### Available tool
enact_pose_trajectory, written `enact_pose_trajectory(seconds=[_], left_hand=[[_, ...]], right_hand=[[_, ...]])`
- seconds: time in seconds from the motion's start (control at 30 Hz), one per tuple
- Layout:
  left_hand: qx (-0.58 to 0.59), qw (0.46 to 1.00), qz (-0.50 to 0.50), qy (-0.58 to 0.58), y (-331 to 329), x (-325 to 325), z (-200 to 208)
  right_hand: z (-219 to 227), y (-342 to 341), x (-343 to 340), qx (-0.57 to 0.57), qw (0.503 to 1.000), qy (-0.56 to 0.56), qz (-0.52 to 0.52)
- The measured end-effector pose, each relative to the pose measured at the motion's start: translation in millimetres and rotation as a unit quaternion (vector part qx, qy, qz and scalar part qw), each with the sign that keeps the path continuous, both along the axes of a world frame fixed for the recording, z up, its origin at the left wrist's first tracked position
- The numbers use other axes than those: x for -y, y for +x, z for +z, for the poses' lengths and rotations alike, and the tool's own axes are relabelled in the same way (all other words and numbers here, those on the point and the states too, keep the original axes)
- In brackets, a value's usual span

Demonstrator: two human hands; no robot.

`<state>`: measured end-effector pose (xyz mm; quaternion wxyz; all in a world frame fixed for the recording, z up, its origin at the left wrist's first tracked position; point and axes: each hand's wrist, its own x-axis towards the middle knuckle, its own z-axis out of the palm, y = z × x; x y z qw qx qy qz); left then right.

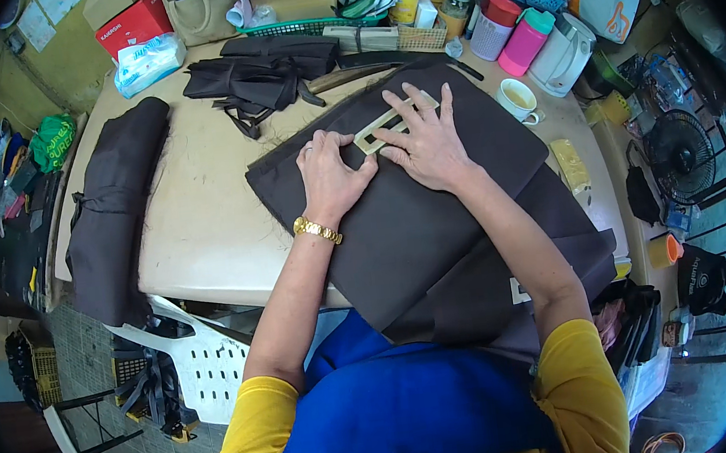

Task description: The person handles a large piece of brown leather fabric on a workshop table, checking various attachments and then handling a small round piece of material.

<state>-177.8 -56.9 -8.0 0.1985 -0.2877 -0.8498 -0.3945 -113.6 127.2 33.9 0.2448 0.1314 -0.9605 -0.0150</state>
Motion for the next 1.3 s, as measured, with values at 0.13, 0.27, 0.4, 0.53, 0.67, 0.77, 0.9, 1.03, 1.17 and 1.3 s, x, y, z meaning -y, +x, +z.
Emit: enact_pose_trajectory(seconds=[0.13,0.27,0.4,0.53,0.67,0.77,0.9,1.03,1.17,1.3], left_hand=[[0.005,1.0,-0.002,0.001,-1.4,0.5,-1.5],[0.006,1.0,0.001,0.0,-0.7,0.2,-0.7],[0.003,1.0,0.002,0.001,-0.7,0.4,-0.9],[0.005,1.0,0.0,0.004,-0.4,0.3,-0.9],[0.004,1.0,0.001,0.003,-0.6,0.7,0.0],[0.003,1.0,0.001,0.005,-0.7,-0.4,0.1],[0.008,1.0,0.002,0.008,-0.4,-0.7,-0.7],[0.013,1.0,0.003,0.002,0.3,-0.5,1.5],[0.018,1.0,0.004,-0.002,-0.1,-1.0,0.7],[0.02,1.0,0.002,-0.002,-0.4,0.0,0.2]], right_hand=[[-3.1,-2.9,4.5,0.023,1.0,0.014,0.01],[1.6,-4.4,-13.0,0.001,1.0,0.017,0.006],[2.0,-8.4,-29.4,0.002,0.999,0.029,-0.022],[1.3,-10.0,-37.9,0.0,0.998,0.043,-0.04],[0.7,-11.8,-48.2,-0.007,0.994,0.066,-0.084],[-3.5,-15.3,-58.9,-0.015,0.99,0.067,-0.121],[-4.1,-20.0,-60.5,-0.014,0.989,0.05,-0.138],[-5.4,-26.4,-39.0,0.019,0.984,0.003,-0.177],[-8.8,-27.7,-21.7,0.005,0.983,-0.058,-0.172],[-5.8,-16.2,-18.8,0.022,0.983,-0.139,-0.117]])
